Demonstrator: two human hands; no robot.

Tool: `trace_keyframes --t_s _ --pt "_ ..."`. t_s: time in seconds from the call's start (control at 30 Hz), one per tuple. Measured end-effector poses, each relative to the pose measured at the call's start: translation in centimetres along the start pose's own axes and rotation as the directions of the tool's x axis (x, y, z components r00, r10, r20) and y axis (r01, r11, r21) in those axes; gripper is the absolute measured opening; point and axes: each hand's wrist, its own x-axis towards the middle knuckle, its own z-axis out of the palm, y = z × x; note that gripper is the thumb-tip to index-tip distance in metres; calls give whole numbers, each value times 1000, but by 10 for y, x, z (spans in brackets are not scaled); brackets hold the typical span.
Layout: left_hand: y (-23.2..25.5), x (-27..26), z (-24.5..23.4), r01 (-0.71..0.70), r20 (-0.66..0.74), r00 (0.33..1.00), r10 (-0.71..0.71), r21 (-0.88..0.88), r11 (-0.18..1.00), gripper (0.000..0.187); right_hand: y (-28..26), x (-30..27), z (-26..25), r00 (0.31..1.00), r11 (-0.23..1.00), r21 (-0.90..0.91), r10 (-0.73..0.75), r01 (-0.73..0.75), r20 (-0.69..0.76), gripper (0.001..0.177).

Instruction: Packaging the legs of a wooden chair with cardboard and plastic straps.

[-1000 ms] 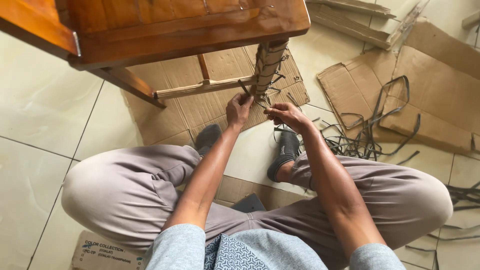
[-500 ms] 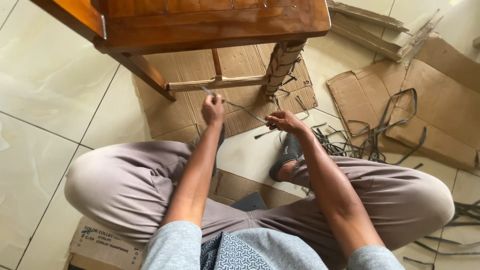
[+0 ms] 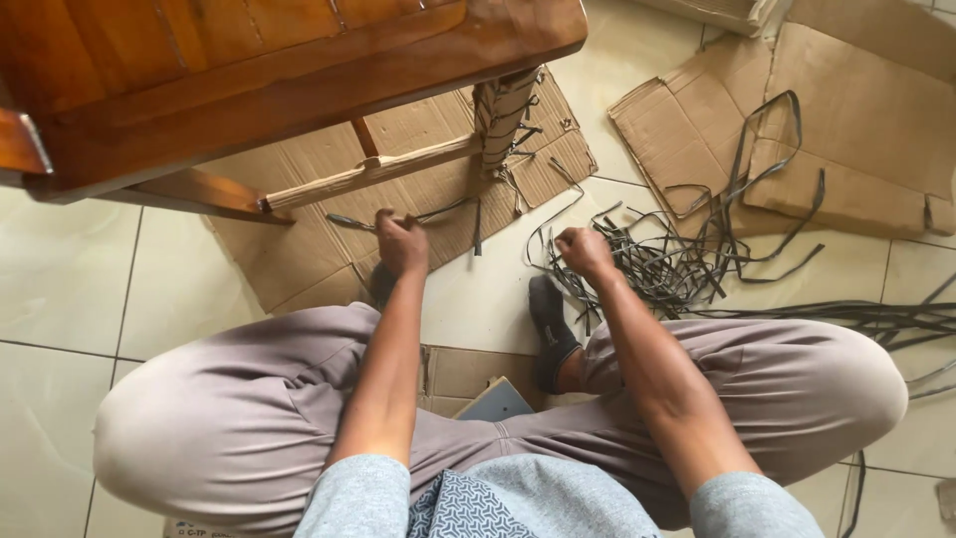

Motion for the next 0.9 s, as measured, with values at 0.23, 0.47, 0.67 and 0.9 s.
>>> trace_keyframes --t_s 0.23,0.47,0.67,0.9 --pt "34 -45 -8 -203 374 908 187 3 979 24 -94 -51 -38 991 983 -134 -115 123 65 34" --pt "51 -68 4 -325 631 729 265 -21 945 26 -116 -56 -4 970 973 23 -229 231 -80 27" --pt "37 -57 38 -145 761 647 36 76 987 41 -153 -88 -27 859 846 202 -439 494 -263 18" --pt "57 -44 20 321 666 743 69 -445 836 22 -118 -51 -10 996 526 847 -2 80 -94 25"
